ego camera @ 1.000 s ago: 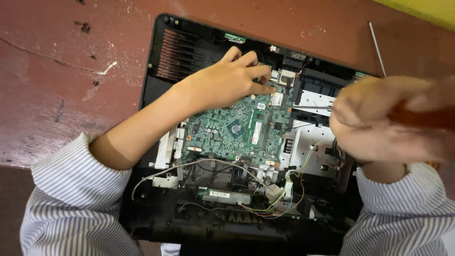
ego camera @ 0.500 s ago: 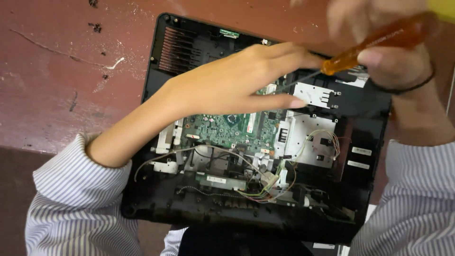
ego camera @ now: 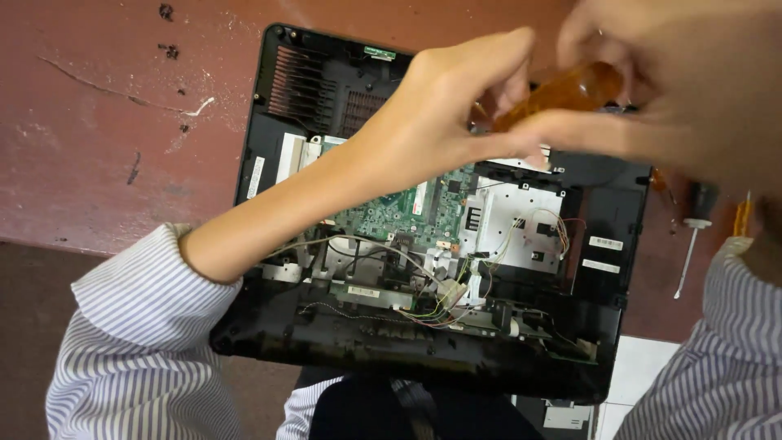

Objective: The person uses a screwdriver to remove screws from the internal components of an open electronic device. They then disconnect a ribbon cable from the circuit board and place the removed parts on the table.

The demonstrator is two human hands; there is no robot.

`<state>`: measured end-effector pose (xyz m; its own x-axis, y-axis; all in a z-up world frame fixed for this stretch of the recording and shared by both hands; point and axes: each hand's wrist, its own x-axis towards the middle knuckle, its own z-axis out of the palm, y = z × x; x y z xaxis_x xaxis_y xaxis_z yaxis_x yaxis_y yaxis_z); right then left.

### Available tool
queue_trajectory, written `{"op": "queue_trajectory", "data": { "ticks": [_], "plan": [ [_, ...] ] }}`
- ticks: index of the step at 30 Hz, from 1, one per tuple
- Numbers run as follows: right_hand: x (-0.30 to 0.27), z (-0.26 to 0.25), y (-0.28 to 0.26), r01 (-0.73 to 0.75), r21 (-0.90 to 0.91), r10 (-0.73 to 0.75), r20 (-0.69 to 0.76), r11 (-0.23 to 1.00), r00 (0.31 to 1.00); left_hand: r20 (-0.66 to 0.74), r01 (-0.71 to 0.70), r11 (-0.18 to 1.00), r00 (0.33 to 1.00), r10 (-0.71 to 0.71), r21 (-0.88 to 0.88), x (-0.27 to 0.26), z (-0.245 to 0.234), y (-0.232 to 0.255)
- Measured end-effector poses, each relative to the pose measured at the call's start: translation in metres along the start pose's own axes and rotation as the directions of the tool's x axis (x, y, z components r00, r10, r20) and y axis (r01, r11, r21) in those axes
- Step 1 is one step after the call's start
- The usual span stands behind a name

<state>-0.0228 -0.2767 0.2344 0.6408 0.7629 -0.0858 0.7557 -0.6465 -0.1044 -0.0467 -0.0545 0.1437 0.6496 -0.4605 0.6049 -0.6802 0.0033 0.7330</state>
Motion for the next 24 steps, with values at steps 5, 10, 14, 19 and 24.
{"op": "queue_trajectory", "data": {
  "ticks": [5, 10, 14, 19, 24],
  "plan": [
    [0.006, -0.018, -0.033, 0.173, -0.042, -0.176, -0.088, 0.984, 0.980, 0.134, -0.064, 0.994, 0.990, 0.052, 0.090, 0.002, -0.009, -0.004],
    [0.002, -0.028, -0.036, 0.046, 0.076, -0.049, 0.033, 0.996, 0.998, 0.190, -0.020, 0.998, 0.982, 0.009, 0.055, 0.000, -0.021, -0.001],
    [-0.001, -0.011, -0.039, -0.264, 0.134, 0.268, -0.017, 0.955, 0.963, 0.103, 0.073, 0.997, 0.992, -0.074, 0.012, 0.002, -0.016, -0.001],
    [-0.010, 0.061, 0.008, -0.717, 0.340, 0.663, 0.278, 0.609, 0.695, 0.258, -0.051, 0.975, 0.966, -0.007, 0.215, -0.010, -0.022, -0.019],
    [-0.005, -0.023, -0.046, -0.130, 0.099, 0.139, -0.089, 0.987, 0.986, 0.116, -0.124, 0.939, 0.989, 0.091, 0.320, 0.007, -0.016, -0.003]
  ]
}}
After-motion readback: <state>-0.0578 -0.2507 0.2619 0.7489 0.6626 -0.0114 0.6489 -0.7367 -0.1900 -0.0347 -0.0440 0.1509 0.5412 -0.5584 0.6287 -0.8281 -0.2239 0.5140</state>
